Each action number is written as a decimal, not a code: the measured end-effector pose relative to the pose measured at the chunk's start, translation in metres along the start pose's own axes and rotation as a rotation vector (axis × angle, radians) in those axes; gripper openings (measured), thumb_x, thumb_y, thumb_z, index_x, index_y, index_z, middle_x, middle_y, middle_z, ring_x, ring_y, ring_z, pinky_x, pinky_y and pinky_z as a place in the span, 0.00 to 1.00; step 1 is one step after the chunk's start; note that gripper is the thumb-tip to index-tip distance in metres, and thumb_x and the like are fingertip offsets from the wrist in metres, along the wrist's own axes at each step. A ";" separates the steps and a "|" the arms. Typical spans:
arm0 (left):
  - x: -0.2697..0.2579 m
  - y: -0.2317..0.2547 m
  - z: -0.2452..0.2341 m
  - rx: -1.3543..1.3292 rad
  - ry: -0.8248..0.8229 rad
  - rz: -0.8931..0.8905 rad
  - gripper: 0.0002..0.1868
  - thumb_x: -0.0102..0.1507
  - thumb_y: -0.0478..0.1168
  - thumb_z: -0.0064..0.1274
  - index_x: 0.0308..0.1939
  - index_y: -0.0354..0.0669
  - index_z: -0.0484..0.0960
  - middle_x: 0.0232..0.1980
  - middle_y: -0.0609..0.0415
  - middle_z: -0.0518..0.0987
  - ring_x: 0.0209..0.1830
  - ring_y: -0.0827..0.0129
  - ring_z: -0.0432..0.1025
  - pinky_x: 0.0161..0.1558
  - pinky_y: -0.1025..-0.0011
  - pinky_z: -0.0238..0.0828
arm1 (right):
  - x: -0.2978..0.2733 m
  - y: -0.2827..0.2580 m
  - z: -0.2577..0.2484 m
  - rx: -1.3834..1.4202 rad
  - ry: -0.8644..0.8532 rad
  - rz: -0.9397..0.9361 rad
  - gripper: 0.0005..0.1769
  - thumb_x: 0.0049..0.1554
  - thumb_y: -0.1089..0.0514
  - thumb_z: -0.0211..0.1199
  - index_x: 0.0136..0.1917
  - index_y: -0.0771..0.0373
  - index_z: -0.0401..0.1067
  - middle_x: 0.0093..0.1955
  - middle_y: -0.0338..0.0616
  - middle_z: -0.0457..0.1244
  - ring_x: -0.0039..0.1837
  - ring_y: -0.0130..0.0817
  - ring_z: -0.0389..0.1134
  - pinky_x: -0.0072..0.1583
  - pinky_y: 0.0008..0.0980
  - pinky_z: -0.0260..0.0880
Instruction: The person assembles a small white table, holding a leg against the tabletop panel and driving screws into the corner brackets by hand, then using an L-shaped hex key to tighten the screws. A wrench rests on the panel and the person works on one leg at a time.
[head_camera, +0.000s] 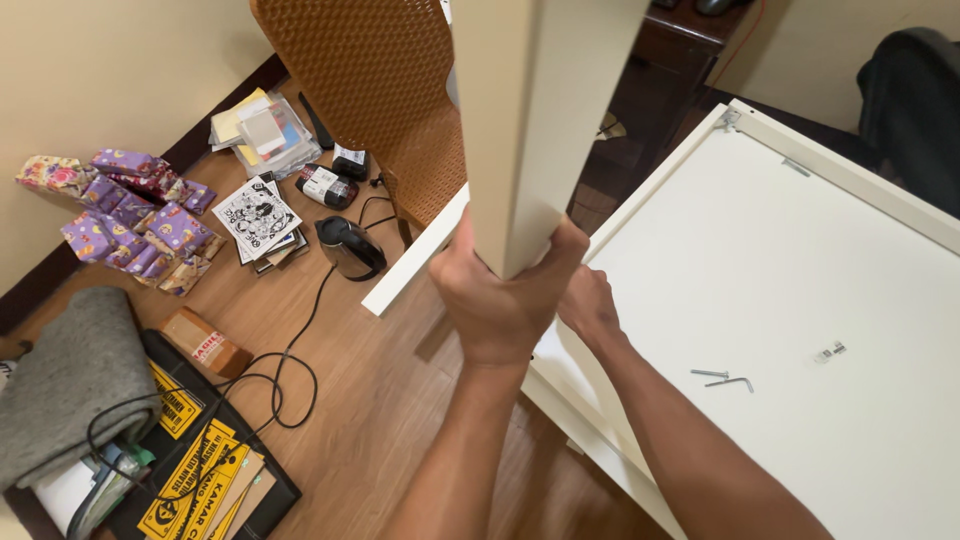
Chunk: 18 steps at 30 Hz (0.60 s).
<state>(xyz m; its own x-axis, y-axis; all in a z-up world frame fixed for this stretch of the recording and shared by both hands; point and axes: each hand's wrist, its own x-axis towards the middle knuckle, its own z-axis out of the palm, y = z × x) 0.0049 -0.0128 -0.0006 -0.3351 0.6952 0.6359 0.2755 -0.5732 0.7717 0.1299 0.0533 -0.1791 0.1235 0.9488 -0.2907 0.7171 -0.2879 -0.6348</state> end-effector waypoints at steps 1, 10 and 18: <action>0.000 -0.001 0.000 -0.019 -0.006 -0.010 0.11 0.57 0.35 0.65 0.38 0.34 0.80 0.31 0.55 0.83 0.29 0.75 0.80 0.34 0.76 0.80 | 0.000 -0.005 -0.002 -0.008 -0.058 0.025 0.25 0.58 0.40 0.54 0.54 0.62 0.74 0.51 0.58 0.71 0.58 0.56 0.71 0.58 0.50 0.71; 0.001 -0.007 -0.001 -0.017 -0.015 0.067 0.14 0.59 0.36 0.67 0.41 0.33 0.79 0.35 0.53 0.84 0.34 0.73 0.82 0.38 0.75 0.84 | -0.002 -0.027 -0.006 0.123 -0.010 -0.134 0.32 0.51 0.38 0.62 0.64 0.53 0.69 0.60 0.46 0.69 0.64 0.45 0.69 0.64 0.43 0.69; 0.001 -0.006 -0.001 0.004 -0.018 0.021 0.13 0.57 0.36 0.67 0.36 0.36 0.77 0.32 0.54 0.83 0.29 0.74 0.81 0.34 0.76 0.82 | -0.003 -0.025 0.023 0.694 0.169 -0.569 0.26 0.53 0.46 0.68 0.61 0.56 0.69 0.58 0.40 0.67 0.61 0.34 0.68 0.60 0.36 0.71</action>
<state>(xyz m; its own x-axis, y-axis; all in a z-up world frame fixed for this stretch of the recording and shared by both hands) 0.0021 -0.0094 -0.0048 -0.3133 0.6903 0.6522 0.2858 -0.5864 0.7579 0.0953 0.0547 -0.1788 0.0152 0.9621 0.2722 0.1332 0.2678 -0.9542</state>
